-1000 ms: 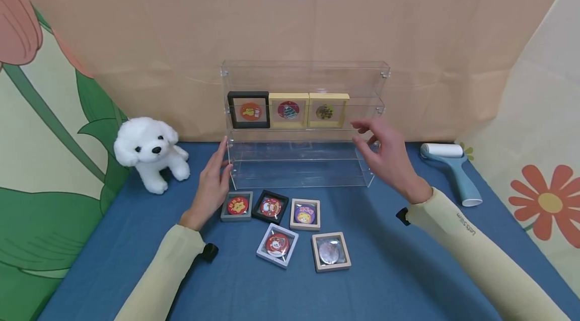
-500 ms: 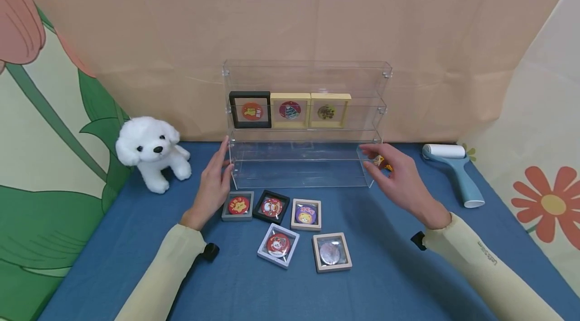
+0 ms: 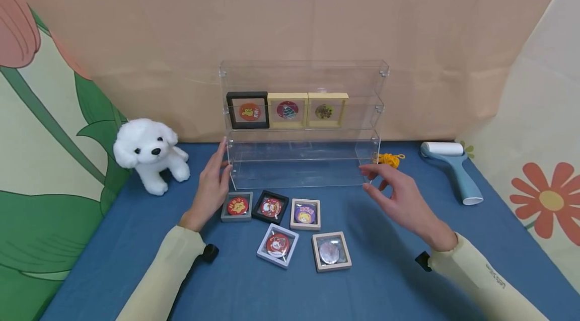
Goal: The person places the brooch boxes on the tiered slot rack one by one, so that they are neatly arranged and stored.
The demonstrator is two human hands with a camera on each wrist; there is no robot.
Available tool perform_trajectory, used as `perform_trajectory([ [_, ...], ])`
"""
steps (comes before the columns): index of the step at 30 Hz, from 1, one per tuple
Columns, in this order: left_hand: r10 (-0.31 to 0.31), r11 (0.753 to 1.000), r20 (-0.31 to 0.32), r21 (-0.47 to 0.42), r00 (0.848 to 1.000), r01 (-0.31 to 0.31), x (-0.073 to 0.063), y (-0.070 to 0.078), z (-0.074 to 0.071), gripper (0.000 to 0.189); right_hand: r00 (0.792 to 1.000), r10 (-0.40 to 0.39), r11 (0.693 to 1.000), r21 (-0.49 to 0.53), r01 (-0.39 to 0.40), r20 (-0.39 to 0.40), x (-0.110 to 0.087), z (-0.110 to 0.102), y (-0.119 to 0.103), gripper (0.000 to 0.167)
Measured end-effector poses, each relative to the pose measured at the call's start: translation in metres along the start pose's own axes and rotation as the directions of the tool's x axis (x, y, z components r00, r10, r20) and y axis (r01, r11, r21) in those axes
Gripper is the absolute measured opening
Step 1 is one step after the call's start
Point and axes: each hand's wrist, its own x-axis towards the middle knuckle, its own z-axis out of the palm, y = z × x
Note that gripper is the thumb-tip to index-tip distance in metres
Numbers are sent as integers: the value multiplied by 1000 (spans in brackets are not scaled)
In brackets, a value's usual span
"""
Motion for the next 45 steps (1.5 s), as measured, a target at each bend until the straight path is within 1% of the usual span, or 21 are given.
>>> perform_trajectory([
  [8,-4,1000,5,-2,1000,4,0,2,0,80,997,40,999,-8,-40,65,-17,8,-1,40],
  [14,-9,1000,8,-3,1000,9,0,3,0,82,994,35,999,-18,-33,100,-26,16,-1,40],
  [17,-14,1000,9,-5,1000,14,0,3,0,82,992,27,1000,1,-27,126,-30,20,0,40],
  [26,-13,1000,4,-3,1000,13,0,2,0,81,976,28,997,63,-42,215,-45,35,5,38],
  [30,-18,1000,5,-4,1000,18,0,2,0,81,964,54,995,68,-74,260,-49,39,4,40],
  [34,-22,1000,6,-3,1000,22,1,2,0,80,948,87,993,49,-107,306,-51,41,3,41],
  [41,-24,1000,9,-8,1000,24,1,1,0,80,917,91,994,18,-106,388,-56,44,3,47],
  [45,-29,1000,10,-9,1000,29,1,0,1,82,907,89,994,24,-108,412,-58,45,3,51],
])
